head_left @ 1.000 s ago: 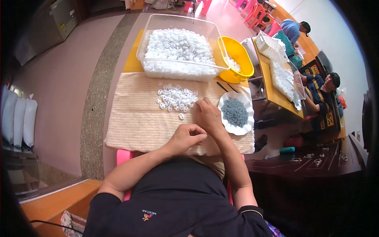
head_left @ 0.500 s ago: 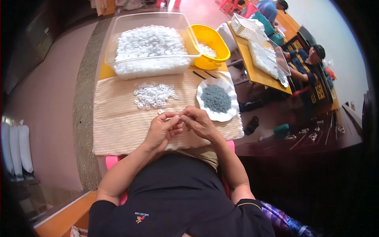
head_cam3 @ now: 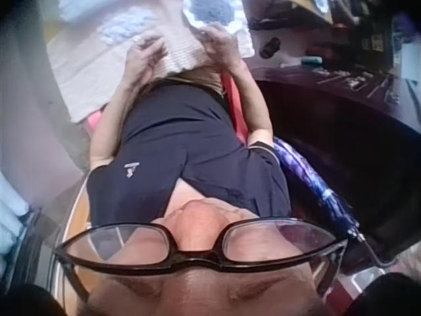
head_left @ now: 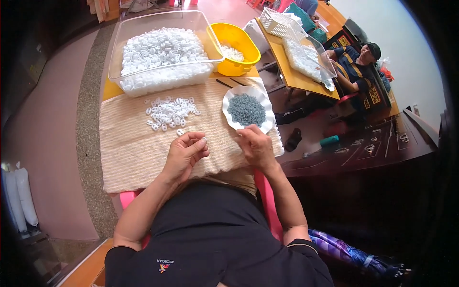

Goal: Sorting small white and blue components into different piles at a manual workstation.

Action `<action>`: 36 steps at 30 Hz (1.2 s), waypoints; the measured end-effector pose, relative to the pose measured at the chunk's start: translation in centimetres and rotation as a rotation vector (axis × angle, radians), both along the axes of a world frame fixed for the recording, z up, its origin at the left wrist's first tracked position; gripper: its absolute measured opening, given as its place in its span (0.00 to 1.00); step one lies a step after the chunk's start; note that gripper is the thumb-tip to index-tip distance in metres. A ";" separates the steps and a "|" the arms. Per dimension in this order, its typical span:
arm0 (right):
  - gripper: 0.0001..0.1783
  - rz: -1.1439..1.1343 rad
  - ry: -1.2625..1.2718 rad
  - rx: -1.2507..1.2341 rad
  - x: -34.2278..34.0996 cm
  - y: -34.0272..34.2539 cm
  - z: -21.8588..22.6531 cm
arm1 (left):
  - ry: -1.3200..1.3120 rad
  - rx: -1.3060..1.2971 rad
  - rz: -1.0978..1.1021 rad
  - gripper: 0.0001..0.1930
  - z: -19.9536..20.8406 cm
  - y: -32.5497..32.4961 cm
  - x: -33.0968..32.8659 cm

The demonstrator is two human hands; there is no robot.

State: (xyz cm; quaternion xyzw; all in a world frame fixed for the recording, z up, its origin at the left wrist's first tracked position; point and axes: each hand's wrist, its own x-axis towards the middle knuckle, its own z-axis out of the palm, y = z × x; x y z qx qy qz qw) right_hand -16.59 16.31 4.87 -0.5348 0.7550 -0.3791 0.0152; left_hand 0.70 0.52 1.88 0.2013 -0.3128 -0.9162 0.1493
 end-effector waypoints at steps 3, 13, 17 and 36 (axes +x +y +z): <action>0.16 -0.120 0.257 0.160 -1.5 1.3 0.4 | -0.004 -0.028 -0.003 0.07 0.0 0.1 0.0; 0.18 -0.098 0.390 0.415 -2.4 0.8 1.0 | -0.020 -0.054 -0.010 0.06 -0.3 0.1 -0.2; 0.16 -0.065 0.393 0.400 -2.9 0.8 0.4 | -0.022 -0.054 0.000 0.06 -0.5 0.2 -0.2; 0.07 0.011 0.375 0.027 -2.5 1.7 -1.6 | -0.050 -0.050 0.036 0.07 -1.3 0.4 -0.3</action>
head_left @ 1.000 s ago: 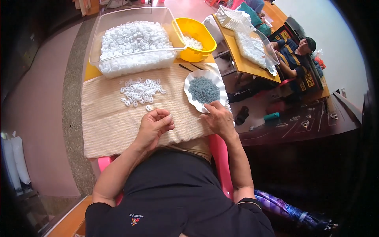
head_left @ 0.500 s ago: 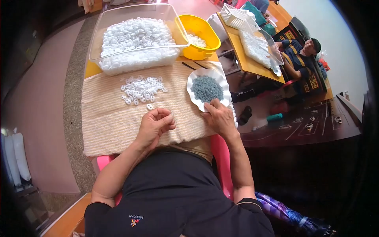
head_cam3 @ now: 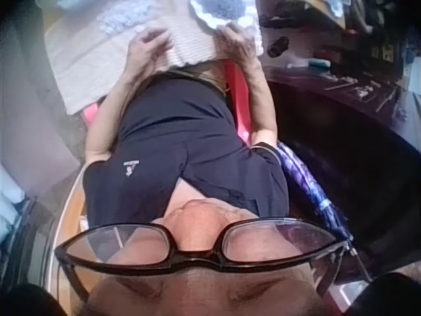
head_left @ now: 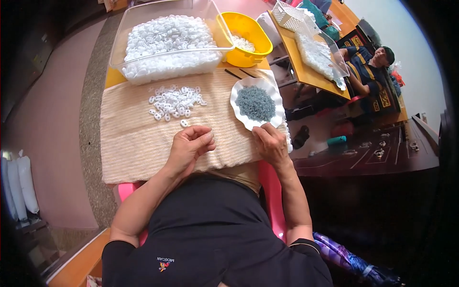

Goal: Sorting small white and blue components into different piles at a manual workstation.

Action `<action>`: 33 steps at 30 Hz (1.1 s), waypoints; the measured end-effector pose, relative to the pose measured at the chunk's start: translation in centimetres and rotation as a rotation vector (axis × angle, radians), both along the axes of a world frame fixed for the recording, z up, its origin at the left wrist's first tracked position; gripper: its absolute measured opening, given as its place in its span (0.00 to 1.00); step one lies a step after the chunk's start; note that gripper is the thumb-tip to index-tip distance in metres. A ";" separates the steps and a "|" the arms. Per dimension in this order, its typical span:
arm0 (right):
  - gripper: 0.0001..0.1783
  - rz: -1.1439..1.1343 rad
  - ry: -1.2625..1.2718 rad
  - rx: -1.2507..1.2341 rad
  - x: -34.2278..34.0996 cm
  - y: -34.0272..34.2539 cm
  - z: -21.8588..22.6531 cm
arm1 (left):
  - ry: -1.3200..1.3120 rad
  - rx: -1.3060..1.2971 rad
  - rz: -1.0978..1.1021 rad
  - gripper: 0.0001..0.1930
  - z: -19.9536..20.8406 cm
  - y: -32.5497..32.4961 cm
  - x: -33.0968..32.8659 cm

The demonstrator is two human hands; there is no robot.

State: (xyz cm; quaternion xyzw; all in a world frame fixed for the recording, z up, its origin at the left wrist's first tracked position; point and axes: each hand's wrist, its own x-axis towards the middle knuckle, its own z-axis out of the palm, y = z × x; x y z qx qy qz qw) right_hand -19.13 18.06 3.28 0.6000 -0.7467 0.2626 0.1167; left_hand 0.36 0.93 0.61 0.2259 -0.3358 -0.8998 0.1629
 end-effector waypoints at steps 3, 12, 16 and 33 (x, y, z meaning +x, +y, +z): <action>0.06 -0.010 -0.130 -0.156 1.0 -0.6 -0.6 | 0.009 0.000 -0.011 0.07 0.0 0.0 -0.1; 0.06 0.069 -1.370 -0.127 4.7 -4.1 -2.2 | 0.019 0.007 -0.031 0.09 -0.4 0.1 -0.1; 0.08 0.083 -1.490 -0.117 5.1 -4.5 -2.9 | 0.008 0.005 -0.029 0.09 -0.3 0.2 0.0; 0.06 0.120 -1.537 -0.079 5.5 -4.9 -3.0 | 0.003 -0.011 -0.036 0.07 -0.4 0.2 -0.1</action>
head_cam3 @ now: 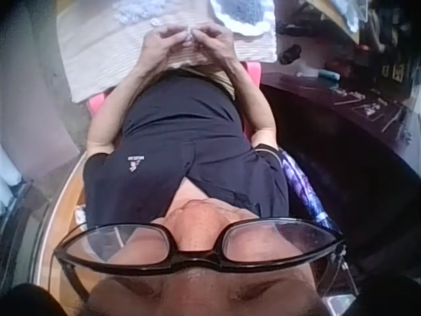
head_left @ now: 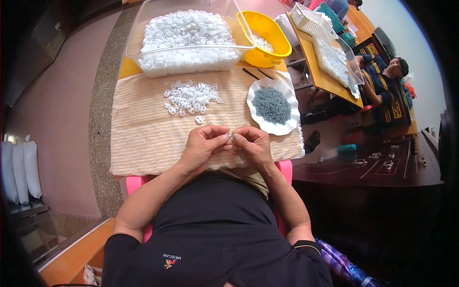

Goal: Sorting small white and blue components into different piles at a manual workstation.

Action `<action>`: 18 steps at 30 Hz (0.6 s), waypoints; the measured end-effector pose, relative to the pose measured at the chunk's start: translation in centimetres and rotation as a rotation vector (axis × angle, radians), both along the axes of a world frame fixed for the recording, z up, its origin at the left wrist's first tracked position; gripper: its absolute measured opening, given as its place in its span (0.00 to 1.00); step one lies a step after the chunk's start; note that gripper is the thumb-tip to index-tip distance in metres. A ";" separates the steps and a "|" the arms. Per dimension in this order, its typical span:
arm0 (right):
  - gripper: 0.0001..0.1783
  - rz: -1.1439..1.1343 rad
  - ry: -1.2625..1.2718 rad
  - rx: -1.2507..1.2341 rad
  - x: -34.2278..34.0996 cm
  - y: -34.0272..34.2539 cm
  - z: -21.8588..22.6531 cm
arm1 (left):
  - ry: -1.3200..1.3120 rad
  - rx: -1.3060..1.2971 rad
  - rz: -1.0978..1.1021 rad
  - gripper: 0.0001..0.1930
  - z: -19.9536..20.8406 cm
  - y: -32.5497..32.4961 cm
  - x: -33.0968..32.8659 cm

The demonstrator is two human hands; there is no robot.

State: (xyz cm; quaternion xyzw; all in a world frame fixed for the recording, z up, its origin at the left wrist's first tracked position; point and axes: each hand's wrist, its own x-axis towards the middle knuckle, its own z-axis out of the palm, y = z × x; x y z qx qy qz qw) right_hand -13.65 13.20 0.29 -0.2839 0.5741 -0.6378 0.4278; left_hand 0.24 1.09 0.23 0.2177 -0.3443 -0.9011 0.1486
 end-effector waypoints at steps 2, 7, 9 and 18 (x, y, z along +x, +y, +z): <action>0.06 0.027 0.002 -0.033 -0.1 0.0 -0.1 | -0.002 -0.004 0.000 0.07 -0.1 0.0 0.0; 0.07 0.035 0.032 -0.027 -0.1 0.0 0.0 | -0.002 -0.022 0.006 0.07 -0.2 0.1 0.1; 0.07 0.035 0.043 -0.018 0.1 0.0 0.1 | -0.003 -0.021 0.015 0.07 0.0 0.2 0.0; 0.06 0.002 0.252 -0.034 0.3 -0.2 0.1 | 0.007 -0.054 0.031 0.07 -0.7 0.5 -0.1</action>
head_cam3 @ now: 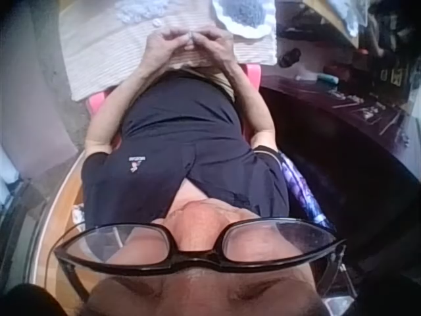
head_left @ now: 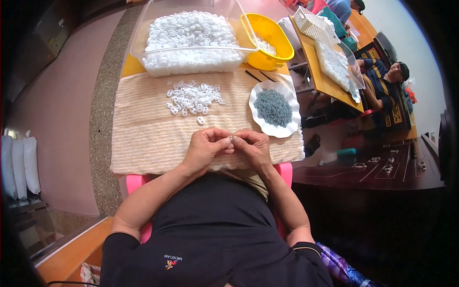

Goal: Sorting small white and blue components into different piles at a manual workstation.

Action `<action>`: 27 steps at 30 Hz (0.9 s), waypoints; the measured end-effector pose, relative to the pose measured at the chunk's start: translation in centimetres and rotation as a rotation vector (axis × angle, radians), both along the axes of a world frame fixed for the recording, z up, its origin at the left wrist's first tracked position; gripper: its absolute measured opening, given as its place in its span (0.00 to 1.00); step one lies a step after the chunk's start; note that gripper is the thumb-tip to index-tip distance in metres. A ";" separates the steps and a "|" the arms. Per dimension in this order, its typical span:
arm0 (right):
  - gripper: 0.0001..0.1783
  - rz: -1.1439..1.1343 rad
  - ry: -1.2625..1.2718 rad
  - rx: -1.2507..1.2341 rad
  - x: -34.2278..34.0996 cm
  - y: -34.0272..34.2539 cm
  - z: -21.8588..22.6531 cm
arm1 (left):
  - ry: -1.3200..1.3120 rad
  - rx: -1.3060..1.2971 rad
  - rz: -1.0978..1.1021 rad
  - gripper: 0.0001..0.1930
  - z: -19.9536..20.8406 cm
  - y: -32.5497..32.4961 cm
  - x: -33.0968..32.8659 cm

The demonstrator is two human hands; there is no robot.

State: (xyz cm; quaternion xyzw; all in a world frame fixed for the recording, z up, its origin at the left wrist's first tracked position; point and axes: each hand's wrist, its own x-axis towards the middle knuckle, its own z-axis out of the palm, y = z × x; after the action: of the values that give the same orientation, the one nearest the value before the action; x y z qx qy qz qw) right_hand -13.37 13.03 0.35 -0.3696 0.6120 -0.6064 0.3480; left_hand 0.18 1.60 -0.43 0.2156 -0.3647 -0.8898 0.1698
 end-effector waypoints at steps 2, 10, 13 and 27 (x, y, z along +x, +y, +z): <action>0.07 0.010 -0.065 0.018 -0.1 0.0 -0.1 | 0.009 -0.020 -0.010 0.07 -0.2 0.1 0.0; 0.08 -0.027 -0.153 0.000 0.0 0.0 -0.7 | -0.012 0.036 0.047 0.07 0.8 0.3 0.0; 0.09 -0.013 -0.195 0.001 0.0 0.0 -0.6 | -0.004 0.042 0.064 0.07 0.5 0.4 0.0; 0.08 -0.008 -0.203 0.002 0.0 0.0 -0.5 | -0.008 0.028 0.064 0.07 0.4 0.3 0.0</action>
State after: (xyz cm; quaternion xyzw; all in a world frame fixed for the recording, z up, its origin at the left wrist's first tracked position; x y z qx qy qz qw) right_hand -13.37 12.99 -0.15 -0.3036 0.5756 -0.6414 0.4063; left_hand 0.17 1.89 -0.05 0.2332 -0.3458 -0.8879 0.1938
